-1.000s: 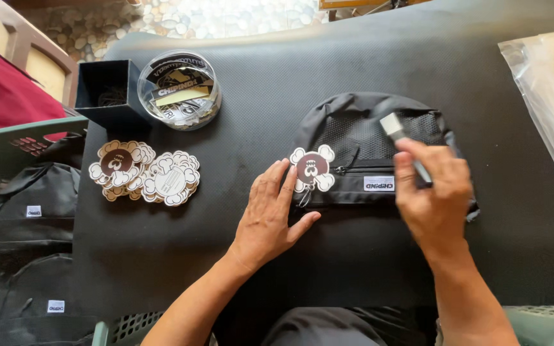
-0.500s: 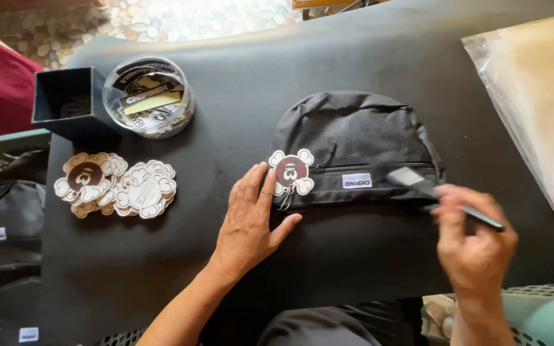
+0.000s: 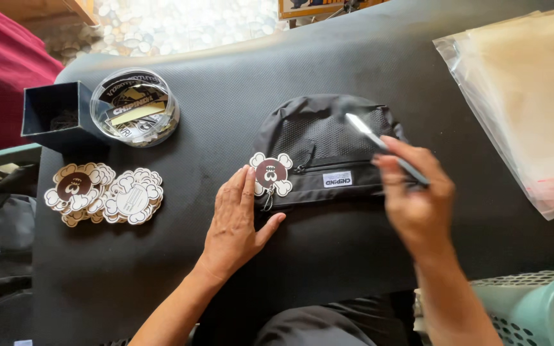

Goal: The person attaches a bear-shaped keychain to a black bag, then uses a brush to clean the bag's surface. They place the bag into a clear plastic bag, seal it, and place a sticker on the package.

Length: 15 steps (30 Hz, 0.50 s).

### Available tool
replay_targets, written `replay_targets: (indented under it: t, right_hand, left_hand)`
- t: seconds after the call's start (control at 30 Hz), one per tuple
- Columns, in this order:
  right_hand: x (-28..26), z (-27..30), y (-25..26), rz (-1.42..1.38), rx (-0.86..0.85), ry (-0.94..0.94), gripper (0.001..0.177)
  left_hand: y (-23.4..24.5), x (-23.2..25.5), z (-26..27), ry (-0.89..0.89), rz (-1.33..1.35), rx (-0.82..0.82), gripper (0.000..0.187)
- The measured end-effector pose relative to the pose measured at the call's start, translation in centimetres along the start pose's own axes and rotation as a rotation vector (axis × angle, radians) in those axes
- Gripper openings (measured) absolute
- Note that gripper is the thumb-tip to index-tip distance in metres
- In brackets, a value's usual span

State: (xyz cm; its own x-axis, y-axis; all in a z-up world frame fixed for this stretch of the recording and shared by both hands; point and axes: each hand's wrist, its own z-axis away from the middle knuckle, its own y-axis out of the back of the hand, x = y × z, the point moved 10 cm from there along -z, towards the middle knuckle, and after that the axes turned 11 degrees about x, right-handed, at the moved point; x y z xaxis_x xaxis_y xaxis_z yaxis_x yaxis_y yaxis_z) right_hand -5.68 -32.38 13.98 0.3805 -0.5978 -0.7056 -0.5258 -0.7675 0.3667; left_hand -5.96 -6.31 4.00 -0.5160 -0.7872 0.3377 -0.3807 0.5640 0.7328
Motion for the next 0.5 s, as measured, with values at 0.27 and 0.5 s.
replay_targets:
  t: [0.27,0.5]
  right_hand:
    - [2.4,-1.6,-7.7,-0.221,-0.021,-0.104,0.015]
    - [4.3,-0.4,7.8,0.574,0.355,0.379,0.004]
  left_hand:
    - [0.1,0.1,-0.3,0.007,-0.009,0.0,0.085]
    - [0.4,0.4,-0.3,-0.031,0.0,-0.008,0.083]
